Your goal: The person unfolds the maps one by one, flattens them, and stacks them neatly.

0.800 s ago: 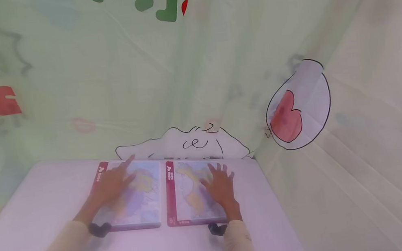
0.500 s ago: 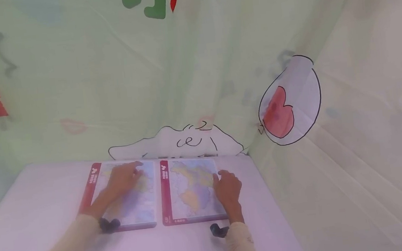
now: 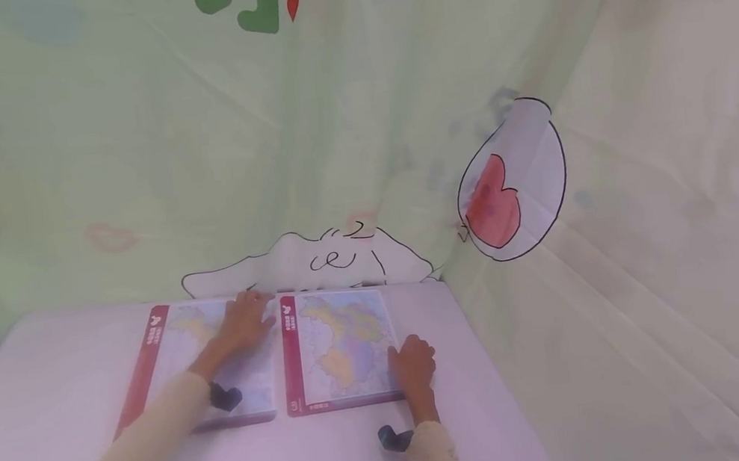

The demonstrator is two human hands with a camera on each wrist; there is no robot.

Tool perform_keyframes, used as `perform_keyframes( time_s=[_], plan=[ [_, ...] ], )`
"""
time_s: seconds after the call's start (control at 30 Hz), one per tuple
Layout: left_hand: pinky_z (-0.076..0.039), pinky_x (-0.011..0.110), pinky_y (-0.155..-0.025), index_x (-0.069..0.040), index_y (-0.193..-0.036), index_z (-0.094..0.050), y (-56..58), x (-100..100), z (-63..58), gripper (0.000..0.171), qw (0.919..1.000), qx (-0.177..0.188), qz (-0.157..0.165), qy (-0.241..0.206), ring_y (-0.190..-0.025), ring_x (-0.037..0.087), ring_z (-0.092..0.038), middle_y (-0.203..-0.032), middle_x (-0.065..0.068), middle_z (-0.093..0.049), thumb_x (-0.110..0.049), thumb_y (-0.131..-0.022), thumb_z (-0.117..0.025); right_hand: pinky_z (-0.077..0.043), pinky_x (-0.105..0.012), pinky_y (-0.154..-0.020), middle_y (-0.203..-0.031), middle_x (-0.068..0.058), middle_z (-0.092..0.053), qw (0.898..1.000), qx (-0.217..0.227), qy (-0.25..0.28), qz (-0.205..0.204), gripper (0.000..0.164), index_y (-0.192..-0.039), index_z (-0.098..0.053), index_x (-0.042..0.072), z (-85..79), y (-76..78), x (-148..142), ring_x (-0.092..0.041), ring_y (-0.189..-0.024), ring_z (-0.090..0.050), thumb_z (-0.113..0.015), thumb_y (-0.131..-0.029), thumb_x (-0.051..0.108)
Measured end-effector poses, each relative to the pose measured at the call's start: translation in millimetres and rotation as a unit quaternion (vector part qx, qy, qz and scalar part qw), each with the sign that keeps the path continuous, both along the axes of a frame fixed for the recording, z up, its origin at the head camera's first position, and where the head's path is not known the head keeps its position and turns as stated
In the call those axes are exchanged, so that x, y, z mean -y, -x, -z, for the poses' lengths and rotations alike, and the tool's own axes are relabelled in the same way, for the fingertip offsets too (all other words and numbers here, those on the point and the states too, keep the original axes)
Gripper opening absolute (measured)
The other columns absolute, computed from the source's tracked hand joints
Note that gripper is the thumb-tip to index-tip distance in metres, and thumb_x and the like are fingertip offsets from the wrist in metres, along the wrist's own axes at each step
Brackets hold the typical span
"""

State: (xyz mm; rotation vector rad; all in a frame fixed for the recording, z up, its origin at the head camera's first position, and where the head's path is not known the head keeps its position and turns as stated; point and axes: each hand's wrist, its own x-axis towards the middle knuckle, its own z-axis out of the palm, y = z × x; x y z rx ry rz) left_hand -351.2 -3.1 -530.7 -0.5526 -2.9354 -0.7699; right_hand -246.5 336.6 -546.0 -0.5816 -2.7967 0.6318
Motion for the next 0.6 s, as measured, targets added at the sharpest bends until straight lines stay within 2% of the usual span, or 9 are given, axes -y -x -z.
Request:
perform_keyframes(
  time_s=[0.23, 0.27, 0.3, 0.47, 0.5, 0.6],
  plan=[
    [-0.040, 0.065, -0.113, -0.001, -0.162, -0.049, 14.5, -12.5, 11.7, 0.061, 0.9981, -0.008, 0.006, 0.060, -0.139, 0.047, -0.045, -0.147, 0.030, -0.054, -0.025, -0.107, -0.066, -0.061, -0.062, -0.085, -0.111, -0.036, -0.074, 0.998, -0.033, 0.045, -0.015, 0.040, -0.113, -0.071, -0.019, -1.5, -6.5, 13.6, -0.051, -0.101, -0.072, -0.076, -0.095, 0.016],
    [-0.039, 0.065, -0.113, -0.001, -0.162, -0.048, 16.1, -14.9, 13.5, 0.062, 0.9978, -0.006, 0.003, 0.065, -0.139, 0.047, -0.045, -0.146, 0.030, -0.053, -0.025, -0.108, -0.065, -0.062, -0.058, -0.083, -0.110, -0.034, -0.075, 0.997, -0.050, 0.048, -0.026, 0.040, -0.111, -0.072, -0.017, 8.8, -4.0, 7.3, -0.046, -0.098, -0.073, -0.076, -0.096, 0.020],
    [-0.039, 0.065, -0.114, -0.002, -0.163, -0.047, 17.9, -17.6, 16.0, 0.063, 0.9975, -0.002, 0.000, 0.071, -0.139, 0.048, -0.044, -0.148, 0.030, -0.052, -0.026, -0.108, -0.064, -0.062, -0.058, -0.083, -0.109, -0.034, -0.076, 0.997, -0.051, 0.051, -0.026, 0.039, -0.111, -0.073, -0.017, 9.3, -4.8, 7.4, -0.044, -0.096, -0.073, -0.076, -0.096, 0.019],
    [-0.039, 0.067, -0.112, -0.002, -0.165, -0.044, 26.7, -31.6, 32.8, 0.065, 0.9978, 0.015, -0.013, 0.064, -0.139, 0.049, -0.042, -0.154, 0.030, -0.047, -0.029, -0.108, -0.062, -0.062, -0.059, -0.087, -0.110, -0.032, -0.076, 0.997, -0.053, 0.063, -0.010, 0.038, -0.113, -0.074, -0.016, 12.7, -9.3, 4.1, -0.042, -0.096, -0.073, -0.076, -0.096, 0.018],
    [-0.039, 0.067, -0.112, -0.002, -0.165, -0.044, 29.0, -33.6, 36.5, 0.066, 0.9979, 0.016, -0.014, 0.062, -0.139, 0.049, -0.041, -0.156, 0.030, -0.046, -0.030, -0.108, -0.061, -0.060, -0.063, -0.090, -0.113, -0.034, -0.075, 0.997, -0.038, 0.064, 0.003, 0.037, -0.115, -0.073, -0.017, 2.5, -13.0, 10.3, -0.046, -0.099, -0.073, -0.075, -0.095, 0.014],
    [-0.038, 0.066, -0.110, -0.003, -0.165, -0.045, 34.2, -36.6, 43.9, 0.064, 0.9984, 0.012, -0.020, 0.051, -0.138, 0.048, -0.040, -0.155, 0.028, -0.047, -0.029, -0.108, -0.060, -0.060, -0.062, -0.091, -0.113, -0.033, -0.075, 0.997, -0.036, 0.066, 0.005, 0.037, -0.116, -0.073, -0.016, 2.1, -11.3, 7.3, -0.045, -0.098, -0.073, -0.075, -0.096, 0.015]
  ],
)
